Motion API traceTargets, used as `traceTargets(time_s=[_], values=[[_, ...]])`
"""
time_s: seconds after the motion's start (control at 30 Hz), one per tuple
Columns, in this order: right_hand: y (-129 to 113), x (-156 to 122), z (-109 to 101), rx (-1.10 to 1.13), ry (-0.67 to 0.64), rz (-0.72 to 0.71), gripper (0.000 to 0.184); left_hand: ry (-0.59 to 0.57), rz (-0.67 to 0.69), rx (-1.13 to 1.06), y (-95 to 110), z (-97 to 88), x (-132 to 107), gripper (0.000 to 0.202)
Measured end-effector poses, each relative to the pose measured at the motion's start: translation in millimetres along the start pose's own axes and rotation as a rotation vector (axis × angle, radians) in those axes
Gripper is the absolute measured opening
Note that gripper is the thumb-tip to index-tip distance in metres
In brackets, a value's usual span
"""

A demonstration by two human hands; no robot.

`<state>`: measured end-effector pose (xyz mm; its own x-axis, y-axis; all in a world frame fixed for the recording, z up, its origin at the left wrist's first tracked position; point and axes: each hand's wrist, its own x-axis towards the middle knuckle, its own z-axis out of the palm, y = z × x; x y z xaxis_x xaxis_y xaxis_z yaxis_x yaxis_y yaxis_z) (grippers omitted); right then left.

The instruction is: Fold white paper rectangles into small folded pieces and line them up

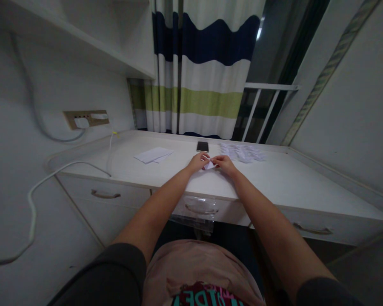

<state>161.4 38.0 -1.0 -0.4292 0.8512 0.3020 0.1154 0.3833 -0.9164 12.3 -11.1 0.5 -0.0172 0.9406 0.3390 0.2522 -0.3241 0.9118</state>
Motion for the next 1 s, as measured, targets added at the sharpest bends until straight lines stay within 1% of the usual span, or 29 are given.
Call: traceTargets(time_s=[0.13,0.23,0.33,0.5,0.77,1.0], values=[[0.0,-0.5,-0.1,-0.045,0.004,-0.040,0.029,-0.008,0.020,0.031,0.7,-1.1,0.5,0.009],[-0.3,-1.1,1.6,-0.028,0.029,-0.052,0.029,0.035,0.044,0.025,-1.5,-1.8,1.8,0.009],[-0.7,-1.8,3.4,0.004,0.015,-0.060,0.030,0.063,0.069,0.015,-4.2,-1.7,3.5,0.010],[-1.6,-2.6,3.6,0.009,-0.013,-0.051,0.031,0.059,0.095,0.044,-5.0,-1.6,4.4,0.009],[-1.2,-1.0,2.7,0.020,-0.035,-0.084,0.028,0.046,0.111,0.042,-4.9,-1.0,5.0,0.010],[1.8,-0.1,3.1,0.035,-0.032,-0.085,0.026,0.072,0.122,0.013,-7.1,-0.5,7.8,0.010]])
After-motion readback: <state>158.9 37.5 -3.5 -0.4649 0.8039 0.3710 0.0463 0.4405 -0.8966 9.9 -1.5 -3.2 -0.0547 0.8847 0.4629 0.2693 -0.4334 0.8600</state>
